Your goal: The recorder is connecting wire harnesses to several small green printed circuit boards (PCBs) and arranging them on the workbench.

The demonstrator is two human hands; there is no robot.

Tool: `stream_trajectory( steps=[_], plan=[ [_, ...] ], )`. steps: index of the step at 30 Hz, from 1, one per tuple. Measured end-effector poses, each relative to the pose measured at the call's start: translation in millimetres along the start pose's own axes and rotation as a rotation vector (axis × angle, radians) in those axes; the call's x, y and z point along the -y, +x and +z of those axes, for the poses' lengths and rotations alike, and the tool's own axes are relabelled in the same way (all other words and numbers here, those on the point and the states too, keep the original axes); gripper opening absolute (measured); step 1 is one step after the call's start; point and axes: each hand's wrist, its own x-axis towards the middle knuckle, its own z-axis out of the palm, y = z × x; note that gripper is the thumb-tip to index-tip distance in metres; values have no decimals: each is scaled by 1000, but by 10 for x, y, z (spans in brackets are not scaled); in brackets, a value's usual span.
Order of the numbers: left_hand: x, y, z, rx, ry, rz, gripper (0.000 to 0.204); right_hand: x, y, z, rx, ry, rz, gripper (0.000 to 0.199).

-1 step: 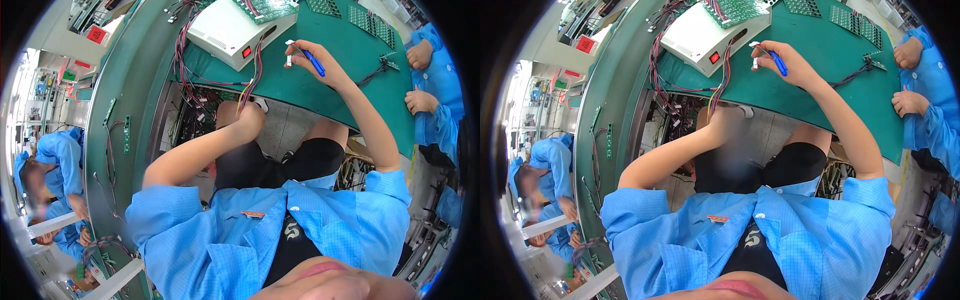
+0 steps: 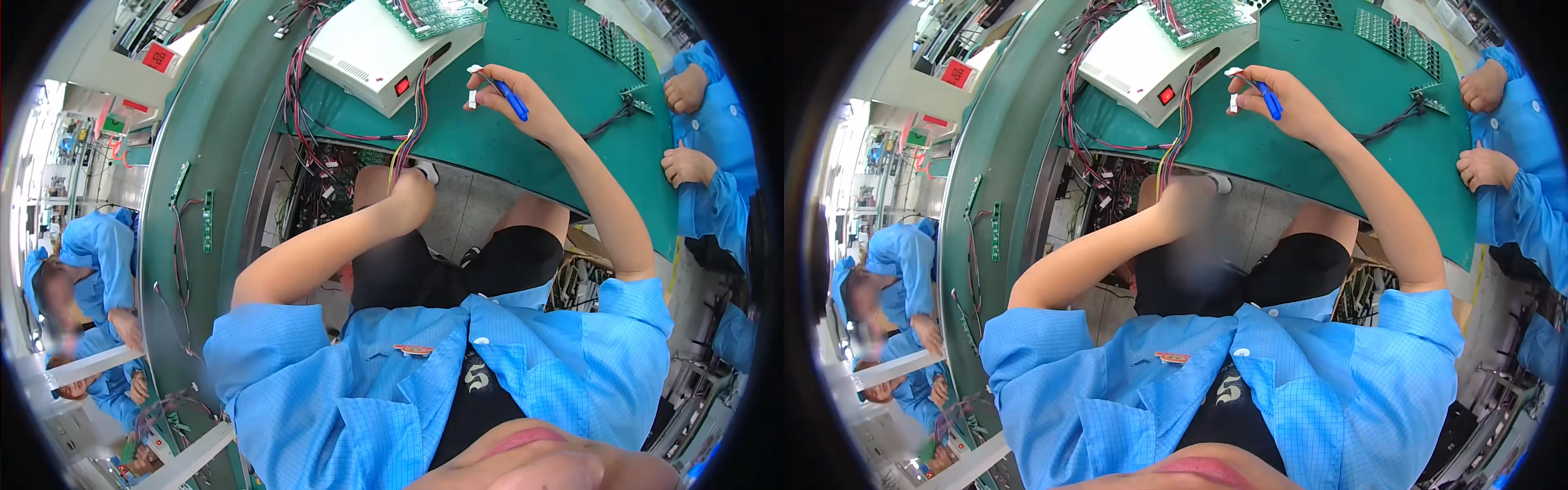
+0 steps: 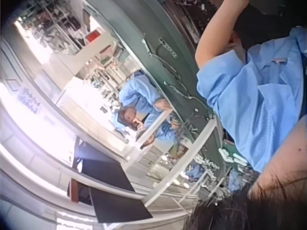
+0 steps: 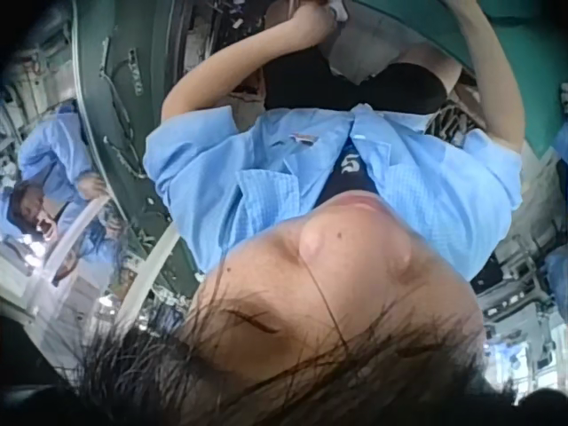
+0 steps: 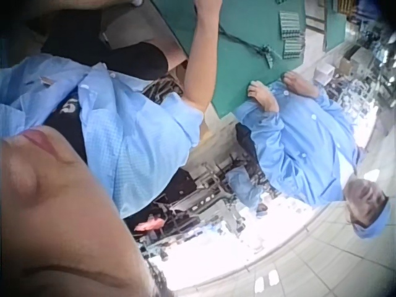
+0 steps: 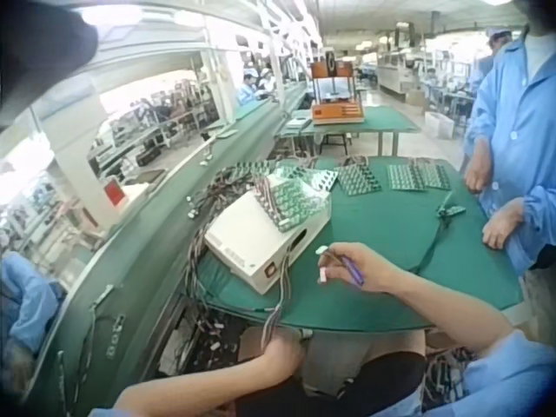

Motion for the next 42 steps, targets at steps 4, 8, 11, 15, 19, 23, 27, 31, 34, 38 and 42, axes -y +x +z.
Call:
stream_trajectory(
  steps=[4, 8, 11, 15, 19, 23, 27, 31, 34, 38, 42],
  plan=[
    [158, -647, -1751, -204, -764, 408, 27, 72, -60, -158, -21, 119, -50, 15],
    [406, -475, -2233, -602, -1556, 147, 37, -19, -44, -137, -163, 210, -67, 15],
    [581, -395, -2489, -463, -1890, 20, 42, -72, -54, -186, -282, 180, -57, 16],
    [701, -173, -2252, -365, -2161, -59, 50, -22, -79, -204, -311, 228, -9, 15],
    [652, -46, -2155, -510, -2131, -37, 34, -31, -108, -189, -329, 231, -1, 14],
    [529, 52, -2102, -631, -2006, -12, 25, -66, -85, -168, -357, 204, -30, 14],
    [421, 96, -2261, -606, -2101, -65, 21, -93, -81, -148, -400, 149, -18, 14],
    [529, 159, -2310, -243, -2624, 90, 16, -145, -77, -139, -436, 42, -128, 13],
    [628, 203, -2314, -158, -2626, -119, 19, -126, -83, -169, -444, 117, -127, 13],
    [688, 276, -2104, -475, -2459, 11, 24, -97, -91, -175, -413, 217, -138, 13],
    [558, 301, -2110, -651, -2450, -161, 20, -123, -88, -148, -343, 184, -98, 14]
  ],
)
